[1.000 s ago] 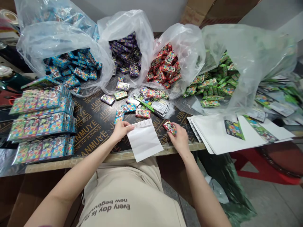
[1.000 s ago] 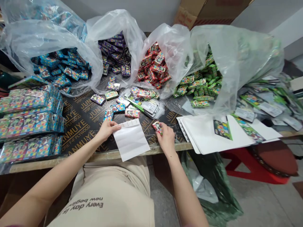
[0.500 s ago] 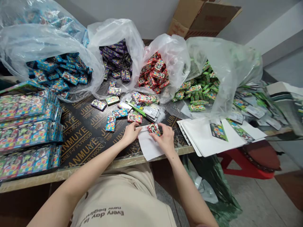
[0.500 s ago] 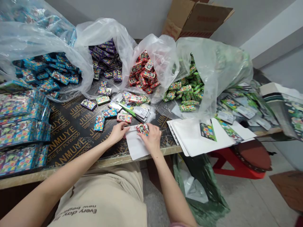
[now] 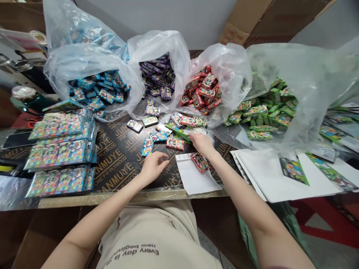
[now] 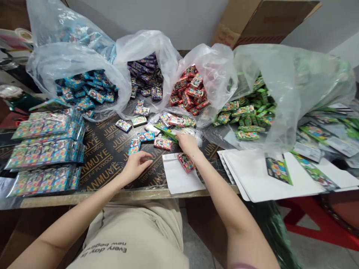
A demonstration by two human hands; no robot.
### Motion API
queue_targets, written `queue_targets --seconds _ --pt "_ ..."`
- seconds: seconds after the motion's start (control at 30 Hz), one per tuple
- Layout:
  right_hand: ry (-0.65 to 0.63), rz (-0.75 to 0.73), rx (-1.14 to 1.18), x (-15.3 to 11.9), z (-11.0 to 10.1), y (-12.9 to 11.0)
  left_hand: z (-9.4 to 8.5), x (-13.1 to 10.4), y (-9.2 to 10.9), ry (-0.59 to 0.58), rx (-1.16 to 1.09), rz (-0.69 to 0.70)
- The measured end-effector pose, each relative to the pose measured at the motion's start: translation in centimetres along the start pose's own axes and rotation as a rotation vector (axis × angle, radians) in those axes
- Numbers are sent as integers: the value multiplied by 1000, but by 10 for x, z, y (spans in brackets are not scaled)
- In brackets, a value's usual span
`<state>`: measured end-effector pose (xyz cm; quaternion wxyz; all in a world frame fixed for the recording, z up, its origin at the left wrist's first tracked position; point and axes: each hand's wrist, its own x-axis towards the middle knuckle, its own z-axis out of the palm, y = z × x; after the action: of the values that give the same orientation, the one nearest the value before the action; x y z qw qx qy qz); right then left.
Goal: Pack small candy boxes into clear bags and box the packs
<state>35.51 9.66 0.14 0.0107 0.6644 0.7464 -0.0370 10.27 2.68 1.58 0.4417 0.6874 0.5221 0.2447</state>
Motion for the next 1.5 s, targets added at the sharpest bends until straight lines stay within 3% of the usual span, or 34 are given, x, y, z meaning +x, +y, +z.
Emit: queue_targets --seconds 0.1,0.2,0.3,0.37,0.53,0.6,0.77,0.87,1.03,1.1,1.17,1.27,1.3,1.33,1.43,1.5 --pt "171 1 62 -17 -17 -27 -8 0 9 81 -341 -63" --pt "344 -187 353 -50 -32 -87 -14 2 17 221 -654 -33" --pt "251 -467 740 -81 -45 -143 -26 -2 17 306 -869 -91" --pt "211 -533 909 -87 -53 -162 -35 -12 13 269 -974 -152" --pt "432 -293 1023 -62 -65 -157 -49 -47 1 -92 -941 -2" --pt "420 -306 1016 -55 -66 -152 -48 -57 -3 -167 -925 -5" --pt "305 -459 857 -57 -70 -152 -45 -63 -13 -135 -972 -129" --pt "122 -592 844 -59 -71 -147 -49 -64 -13 -128 -984 -122" --pt "-89 -570 875 -58 -67 -135 -53 -71 -13 -215 -870 -129" --pt "-95 -573 910 -58 -63 -134 -51 -73 -15 -203 -841 -128" --pt "-22 -528 954 -58 -57 -137 -51 -73 -17 -155 -819 -116" --pt "202 -247 1117 -60 -43 -146 -54 -71 -18 -48 -795 -162" --pt "219 -148 1223 -61 -38 -149 -57 -71 -18 -26 -792 -189" --pt "164 -82 1347 -62 -33 -153 -59 -70 -18 -19 -787 -210" --pt "-225 -63 1656 -65 -21 -161 -66 -70 -16 -9 -651 -194" --pt "-317 -50 1719 -66 -18 -166 -69 -70 -13 37 -435 -155"
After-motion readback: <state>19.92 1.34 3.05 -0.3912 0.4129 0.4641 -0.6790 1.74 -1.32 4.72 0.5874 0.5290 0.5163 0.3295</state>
